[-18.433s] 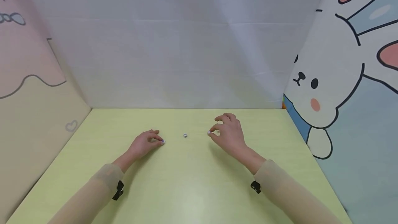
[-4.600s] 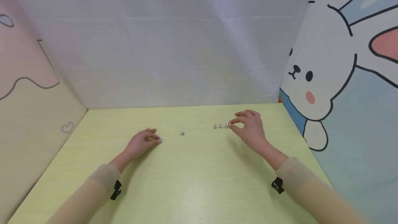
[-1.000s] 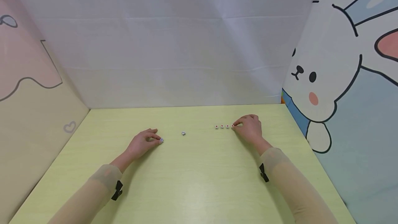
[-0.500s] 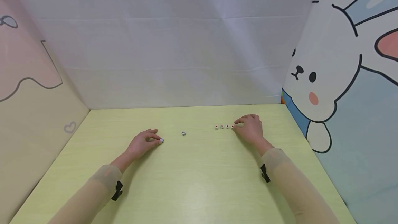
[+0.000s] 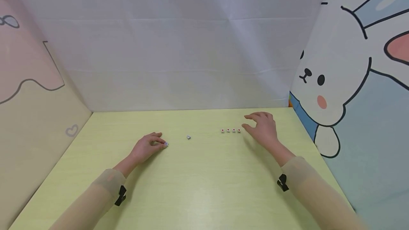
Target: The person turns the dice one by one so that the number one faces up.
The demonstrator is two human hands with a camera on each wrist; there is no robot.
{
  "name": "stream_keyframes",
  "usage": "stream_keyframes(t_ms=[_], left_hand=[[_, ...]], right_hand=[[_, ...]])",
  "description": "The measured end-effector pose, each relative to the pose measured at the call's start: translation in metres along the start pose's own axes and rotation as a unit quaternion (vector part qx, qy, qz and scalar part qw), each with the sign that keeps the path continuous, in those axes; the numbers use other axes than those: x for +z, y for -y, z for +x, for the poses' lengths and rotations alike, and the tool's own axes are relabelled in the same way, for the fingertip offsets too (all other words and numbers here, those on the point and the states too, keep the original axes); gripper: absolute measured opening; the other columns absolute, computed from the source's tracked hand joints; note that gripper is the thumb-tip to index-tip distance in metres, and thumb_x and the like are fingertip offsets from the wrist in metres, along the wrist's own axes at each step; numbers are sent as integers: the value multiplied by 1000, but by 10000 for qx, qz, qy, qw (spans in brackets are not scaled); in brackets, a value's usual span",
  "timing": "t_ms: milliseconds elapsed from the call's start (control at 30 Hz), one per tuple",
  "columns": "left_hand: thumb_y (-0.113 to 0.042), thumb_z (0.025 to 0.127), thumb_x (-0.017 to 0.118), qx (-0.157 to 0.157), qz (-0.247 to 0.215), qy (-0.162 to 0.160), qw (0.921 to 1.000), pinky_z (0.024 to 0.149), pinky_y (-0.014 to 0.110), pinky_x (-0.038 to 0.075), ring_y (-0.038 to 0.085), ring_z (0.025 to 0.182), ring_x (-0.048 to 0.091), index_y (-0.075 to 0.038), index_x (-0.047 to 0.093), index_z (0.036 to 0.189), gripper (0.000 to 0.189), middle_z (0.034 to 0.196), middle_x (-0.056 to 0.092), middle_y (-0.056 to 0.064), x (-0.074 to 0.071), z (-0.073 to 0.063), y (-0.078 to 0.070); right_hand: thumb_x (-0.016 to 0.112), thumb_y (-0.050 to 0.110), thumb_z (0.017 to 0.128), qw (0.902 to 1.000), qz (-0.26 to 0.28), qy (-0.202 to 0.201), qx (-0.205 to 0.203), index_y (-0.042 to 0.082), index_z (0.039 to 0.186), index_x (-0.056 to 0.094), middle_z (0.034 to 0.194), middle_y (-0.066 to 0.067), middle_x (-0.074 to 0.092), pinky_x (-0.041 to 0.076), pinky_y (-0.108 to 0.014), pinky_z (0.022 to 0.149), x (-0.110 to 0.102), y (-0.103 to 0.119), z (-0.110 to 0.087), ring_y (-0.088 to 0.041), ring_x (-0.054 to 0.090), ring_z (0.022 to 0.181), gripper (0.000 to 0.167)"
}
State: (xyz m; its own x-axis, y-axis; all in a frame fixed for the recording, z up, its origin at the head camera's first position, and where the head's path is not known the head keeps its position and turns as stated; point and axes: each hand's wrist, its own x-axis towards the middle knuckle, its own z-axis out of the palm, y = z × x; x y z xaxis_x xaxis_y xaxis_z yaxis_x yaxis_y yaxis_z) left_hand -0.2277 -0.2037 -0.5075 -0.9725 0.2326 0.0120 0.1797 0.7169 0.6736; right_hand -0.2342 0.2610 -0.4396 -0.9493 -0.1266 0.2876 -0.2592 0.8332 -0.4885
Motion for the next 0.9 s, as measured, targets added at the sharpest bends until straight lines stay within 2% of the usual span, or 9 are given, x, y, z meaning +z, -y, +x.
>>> stream_keyframes(t_ms=[433, 733, 900], left_hand=[[-26, 95, 76, -2, -89, -25, 10000, 120, 61, 21, 40, 150, 30, -15, 80, 104, 16, 150, 52, 17, 0, -1, 0], [-28, 95, 75, -26, -97, -6, 9999, 120, 61, 20, 40, 150, 29, -15, 80, 105, 17, 151, 51, 17, 1, -1, 1], [-27, 95, 75, -3, -108, -34, 9999, 120, 61, 21, 40, 150, 29, -15, 80, 105, 17, 151, 51, 17, 0, -1, 1]], right_hand=[[77, 24, 92, 9983, 70, -208, -536, 6, 121, 74, 129, -18, 63, 32, -64, 105, 0, 18, -35, -46, 42, 129, 35], [80, 22, 90, 9981, 72, 14, -604, 8, 119, 76, 127, -14, 65, 33, -65, 106, 15, 31, -60, -43, 42, 131, 33], [83, 21, 87, 9972, 67, 49, -740, 9, 116, 78, 124, -13, 67, 35, -64, 106, 27, 36, -67, -41, 43, 131, 32]])
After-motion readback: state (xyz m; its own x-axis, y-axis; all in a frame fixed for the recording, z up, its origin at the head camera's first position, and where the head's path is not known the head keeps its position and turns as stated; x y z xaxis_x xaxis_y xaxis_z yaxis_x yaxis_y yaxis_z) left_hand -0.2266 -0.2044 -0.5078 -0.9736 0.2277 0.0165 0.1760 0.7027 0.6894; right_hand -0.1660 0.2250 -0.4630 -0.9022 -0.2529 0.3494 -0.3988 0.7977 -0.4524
